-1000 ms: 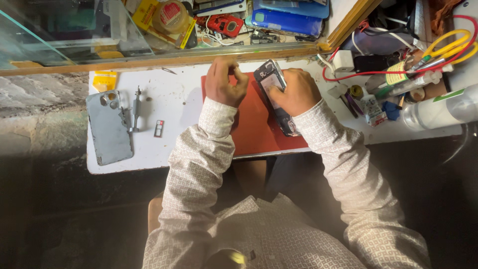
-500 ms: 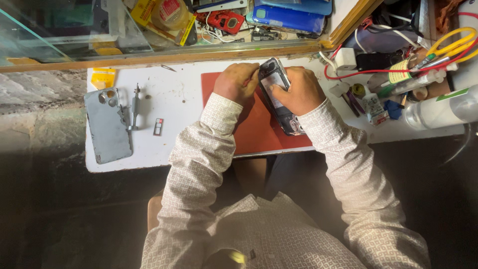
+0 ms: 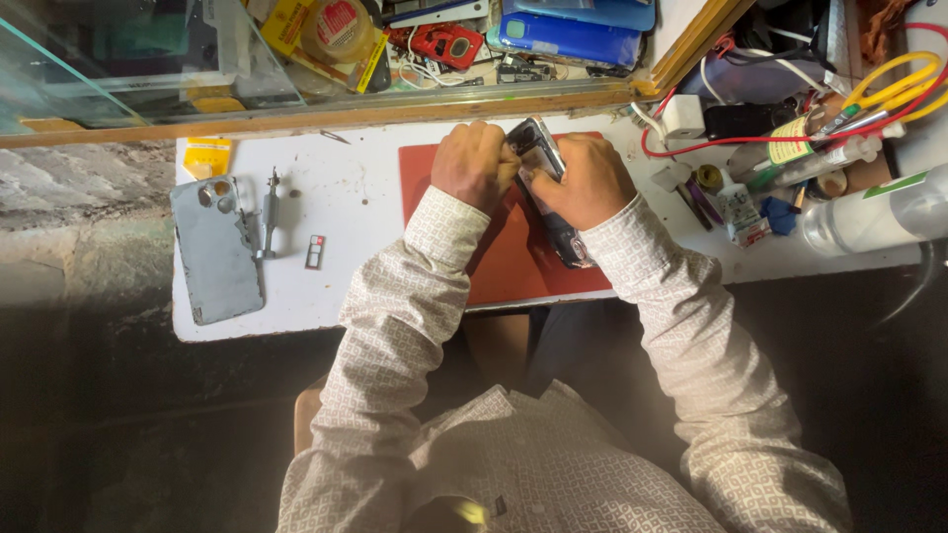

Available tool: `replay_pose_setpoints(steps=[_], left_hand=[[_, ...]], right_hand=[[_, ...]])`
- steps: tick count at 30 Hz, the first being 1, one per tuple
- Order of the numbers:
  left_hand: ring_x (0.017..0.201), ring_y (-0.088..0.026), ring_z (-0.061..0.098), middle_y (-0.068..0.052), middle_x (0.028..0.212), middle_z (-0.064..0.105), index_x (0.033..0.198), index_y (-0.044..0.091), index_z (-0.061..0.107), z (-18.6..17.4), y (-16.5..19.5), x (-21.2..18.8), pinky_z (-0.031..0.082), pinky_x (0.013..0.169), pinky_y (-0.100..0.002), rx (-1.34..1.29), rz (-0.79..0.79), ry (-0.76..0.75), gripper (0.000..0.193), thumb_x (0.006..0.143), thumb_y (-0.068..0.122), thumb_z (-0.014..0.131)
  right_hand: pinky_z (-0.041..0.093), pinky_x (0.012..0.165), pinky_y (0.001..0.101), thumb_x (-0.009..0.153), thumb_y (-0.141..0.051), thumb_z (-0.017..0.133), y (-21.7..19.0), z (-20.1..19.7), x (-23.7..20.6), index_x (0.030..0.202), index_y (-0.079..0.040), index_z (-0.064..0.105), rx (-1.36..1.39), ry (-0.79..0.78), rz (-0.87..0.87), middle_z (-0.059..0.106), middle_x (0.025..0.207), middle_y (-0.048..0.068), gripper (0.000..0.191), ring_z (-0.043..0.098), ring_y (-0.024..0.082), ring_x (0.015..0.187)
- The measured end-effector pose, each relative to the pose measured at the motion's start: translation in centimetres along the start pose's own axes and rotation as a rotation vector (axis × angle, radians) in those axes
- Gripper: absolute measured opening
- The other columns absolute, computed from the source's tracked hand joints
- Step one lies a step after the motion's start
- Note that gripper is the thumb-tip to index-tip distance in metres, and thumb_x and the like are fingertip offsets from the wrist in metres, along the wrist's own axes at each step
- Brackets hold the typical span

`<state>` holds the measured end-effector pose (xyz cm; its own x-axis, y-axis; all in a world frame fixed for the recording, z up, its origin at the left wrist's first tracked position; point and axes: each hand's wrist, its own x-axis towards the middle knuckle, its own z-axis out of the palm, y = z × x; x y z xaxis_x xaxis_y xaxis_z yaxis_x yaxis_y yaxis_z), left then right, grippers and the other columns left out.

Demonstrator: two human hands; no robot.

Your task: The person uses a rotary tool to grind residue around the camera module area of a disassembled smartphone. They then use a small metal pick to scrape and remove adhesive from the phone's interior frame and edges. The person repeatedly wipes the interior surfaces with a cloth and inspects the cleaned areas.

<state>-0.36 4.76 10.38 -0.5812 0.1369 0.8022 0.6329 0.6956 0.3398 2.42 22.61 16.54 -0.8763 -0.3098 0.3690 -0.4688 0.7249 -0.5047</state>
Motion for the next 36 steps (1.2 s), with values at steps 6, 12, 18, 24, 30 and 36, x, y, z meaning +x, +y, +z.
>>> replay_pose_setpoints(steps=[6, 12, 18, 24, 30, 36], left_hand=[[0.073, -0.028, 0.06, -0.01, 0.079, 0.06, 0.088, 0.005, 0.06, 0.0, -0.9, -0.5, 0.051, 0.066, -0.041, -0.222, -0.19, 0.003, 0.012, 0.082, 0.004, 0.07], [0.082, -0.028, 0.071, -0.014, 0.094, 0.073, 0.108, 0.005, 0.072, -0.2, -1.1, -0.2, 0.057, 0.073, -0.037, -0.387, -0.31, -0.121, 0.015, 0.094, 0.008, 0.067], [0.08, -0.029, 0.073, -0.016, 0.093, 0.075, 0.109, 0.004, 0.074, -1.3, -0.2, 0.3, 0.059, 0.073, -0.036, -0.472, -0.395, -0.228, 0.016, 0.097, 0.012, 0.066], [0.088, -0.033, 0.072, -0.015, 0.096, 0.074, 0.111, 0.004, 0.072, -1.8, 0.0, 0.4, 0.057, 0.078, -0.04, -0.411, -0.268, -0.197, 0.016, 0.1, 0.012, 0.063], [0.085, -0.034, 0.068, -0.014, 0.089, 0.071, 0.109, 0.004, 0.071, -0.9, -1.0, 0.3, 0.054, 0.076, -0.045, -0.311, -0.136, -0.219, 0.016, 0.095, 0.01, 0.065], [0.081, -0.028, 0.072, -0.014, 0.094, 0.073, 0.111, 0.004, 0.072, 0.1, -1.0, -0.7, 0.059, 0.075, -0.037, -0.357, -0.232, -0.158, 0.018, 0.095, 0.011, 0.068]], right_hand=[[0.053, 0.069, 0.0473, 0.08, -0.019, 0.072, -0.2, -0.5, -0.3, 0.092, -0.002, 0.073, 0.094, -0.008, 0.046, 0.069, 0.082, 0.021, 0.02, 0.068, 0.04, 0.077], [0.052, 0.067, 0.0463, 0.081, -0.022, 0.075, -0.2, -0.9, -0.5, 0.082, 0.002, 0.068, 0.046, -0.053, 0.16, 0.066, 0.074, 0.022, 0.025, 0.068, 0.038, 0.071], [0.052, 0.066, 0.0458, 0.081, -0.021, 0.076, -0.4, -1.0, -0.5, 0.084, 0.002, 0.069, 0.057, -0.029, 0.118, 0.066, 0.075, 0.022, 0.025, 0.068, 0.038, 0.071], [0.051, 0.067, 0.0462, 0.082, -0.02, 0.075, 0.0, -0.8, -0.7, 0.084, 0.002, 0.068, 0.076, -0.024, 0.087, 0.066, 0.074, 0.021, 0.023, 0.066, 0.038, 0.072], [0.05, 0.067, 0.049, 0.08, -0.02, 0.077, 0.8, -0.2, -0.7, 0.075, 0.004, 0.062, -0.008, 0.008, 0.028, 0.063, 0.073, 0.022, 0.029, 0.064, 0.04, 0.071], [0.05, 0.068, 0.0492, 0.081, -0.02, 0.076, 0.7, 0.0, -0.7, 0.075, 0.004, 0.061, -0.005, -0.003, 0.067, 0.062, 0.073, 0.022, 0.029, 0.064, 0.039, 0.071]])
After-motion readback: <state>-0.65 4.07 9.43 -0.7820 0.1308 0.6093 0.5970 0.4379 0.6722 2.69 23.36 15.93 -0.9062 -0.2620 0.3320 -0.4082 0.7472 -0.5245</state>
